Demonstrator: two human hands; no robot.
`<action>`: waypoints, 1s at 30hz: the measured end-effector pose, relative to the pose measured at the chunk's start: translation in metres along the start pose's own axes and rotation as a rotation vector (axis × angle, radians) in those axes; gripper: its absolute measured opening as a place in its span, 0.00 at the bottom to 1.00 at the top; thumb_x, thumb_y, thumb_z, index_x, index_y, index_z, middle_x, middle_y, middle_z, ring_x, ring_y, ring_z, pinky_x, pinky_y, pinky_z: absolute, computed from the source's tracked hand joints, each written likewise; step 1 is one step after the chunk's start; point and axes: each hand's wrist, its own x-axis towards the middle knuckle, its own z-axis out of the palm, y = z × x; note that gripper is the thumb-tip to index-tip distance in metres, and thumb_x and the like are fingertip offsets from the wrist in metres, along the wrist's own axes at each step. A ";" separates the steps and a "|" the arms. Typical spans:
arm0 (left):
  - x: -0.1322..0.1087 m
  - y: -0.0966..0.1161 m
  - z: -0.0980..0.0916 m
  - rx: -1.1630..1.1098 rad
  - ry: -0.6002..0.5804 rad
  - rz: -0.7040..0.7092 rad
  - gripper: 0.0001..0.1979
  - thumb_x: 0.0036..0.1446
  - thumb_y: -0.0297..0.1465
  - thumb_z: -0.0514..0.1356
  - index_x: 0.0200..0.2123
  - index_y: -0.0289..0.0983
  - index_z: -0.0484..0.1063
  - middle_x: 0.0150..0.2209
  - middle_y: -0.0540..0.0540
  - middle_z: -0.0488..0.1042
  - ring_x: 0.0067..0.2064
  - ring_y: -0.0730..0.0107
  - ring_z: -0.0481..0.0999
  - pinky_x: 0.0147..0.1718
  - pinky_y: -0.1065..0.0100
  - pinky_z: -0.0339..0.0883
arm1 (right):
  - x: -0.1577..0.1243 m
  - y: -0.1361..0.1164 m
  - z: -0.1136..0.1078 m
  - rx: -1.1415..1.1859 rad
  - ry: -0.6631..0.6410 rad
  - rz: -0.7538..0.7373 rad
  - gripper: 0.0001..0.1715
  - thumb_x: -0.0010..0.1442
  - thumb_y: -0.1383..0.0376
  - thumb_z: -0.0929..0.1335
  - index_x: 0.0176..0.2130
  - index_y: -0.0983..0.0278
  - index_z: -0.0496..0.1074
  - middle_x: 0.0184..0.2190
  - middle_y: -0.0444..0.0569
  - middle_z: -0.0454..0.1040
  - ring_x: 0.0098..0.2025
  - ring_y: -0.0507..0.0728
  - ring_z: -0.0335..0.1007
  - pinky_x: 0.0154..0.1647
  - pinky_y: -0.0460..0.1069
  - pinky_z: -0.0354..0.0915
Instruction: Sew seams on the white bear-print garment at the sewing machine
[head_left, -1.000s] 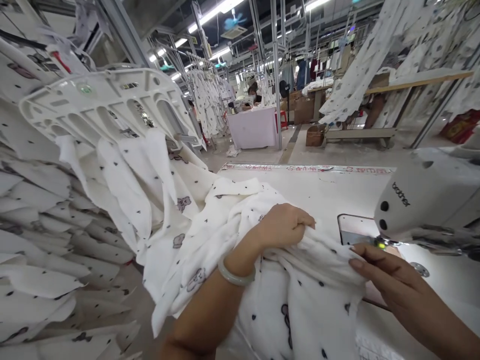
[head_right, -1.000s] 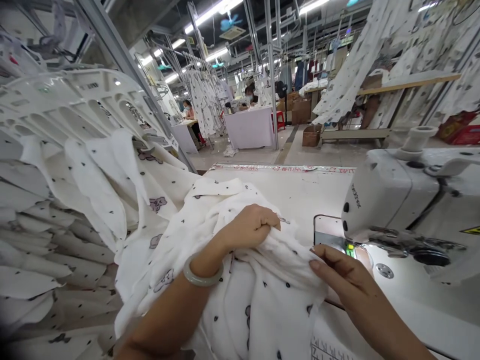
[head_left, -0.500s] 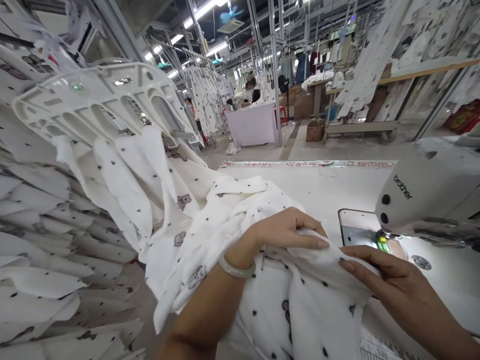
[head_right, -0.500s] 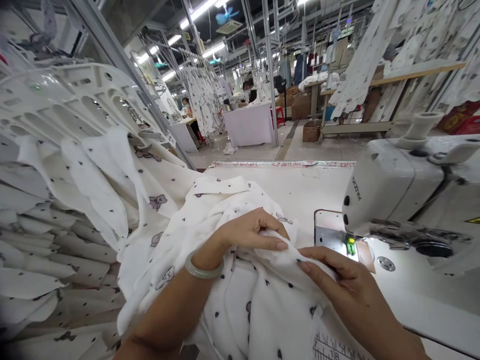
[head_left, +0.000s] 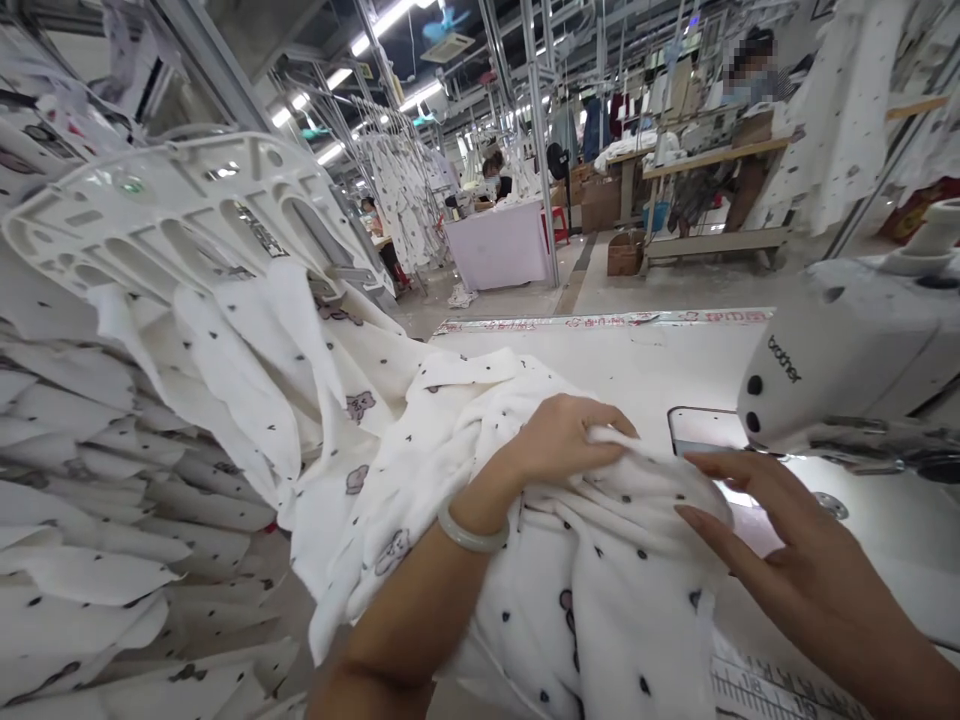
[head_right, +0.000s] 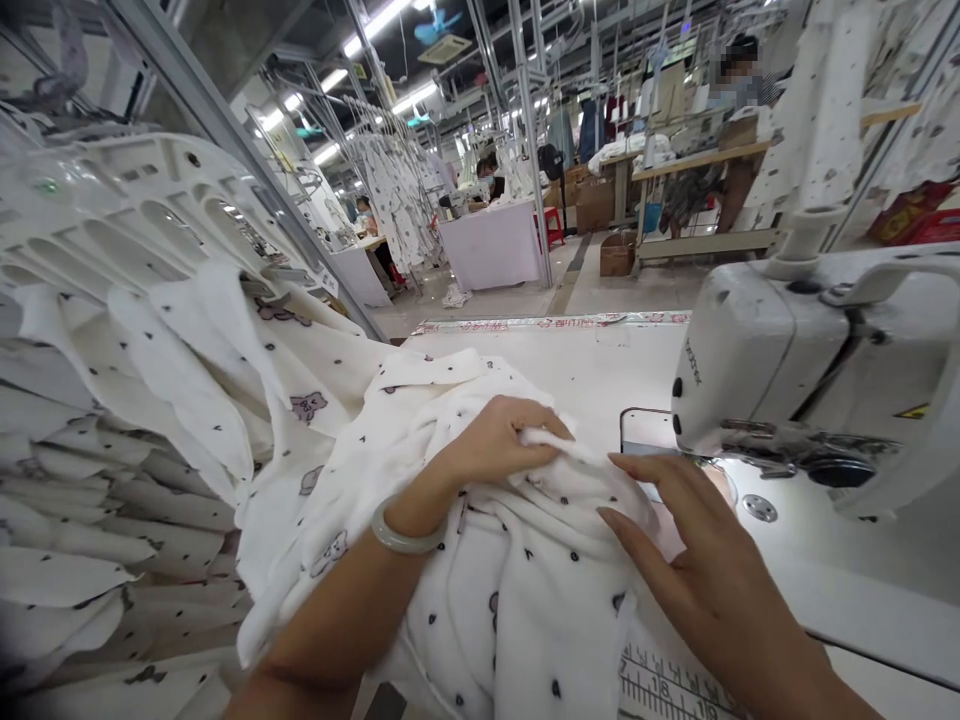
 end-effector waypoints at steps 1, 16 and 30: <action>0.004 -0.003 0.002 0.144 0.065 -0.005 0.10 0.60 0.28 0.63 0.44 0.40 0.81 0.45 0.48 0.84 0.47 0.65 0.81 0.49 0.67 0.71 | -0.006 -0.001 -0.001 -0.061 0.000 -0.072 0.23 0.64 0.45 0.68 0.53 0.51 0.76 0.54 0.51 0.77 0.51 0.65 0.75 0.31 0.51 0.75; 0.112 -0.023 -0.020 0.659 0.000 -0.086 0.15 0.65 0.25 0.59 0.54 0.28 0.75 0.54 0.31 0.73 0.58 0.47 0.73 0.56 0.54 0.66 | -0.083 0.093 -0.034 -0.425 -0.341 -0.362 0.21 0.72 0.54 0.63 0.59 0.38 0.74 0.61 0.38 0.74 0.63 0.68 0.71 0.67 0.74 0.62; -0.094 0.063 0.012 0.344 -0.556 0.017 0.16 0.61 0.39 0.68 0.49 0.37 0.76 0.43 0.43 0.76 0.45 0.60 0.75 0.54 0.59 0.65 | -0.103 0.059 0.000 -0.378 -0.100 -0.328 0.29 0.72 0.50 0.55 0.46 0.51 0.81 0.61 0.58 0.72 0.67 0.84 0.57 0.61 0.87 0.43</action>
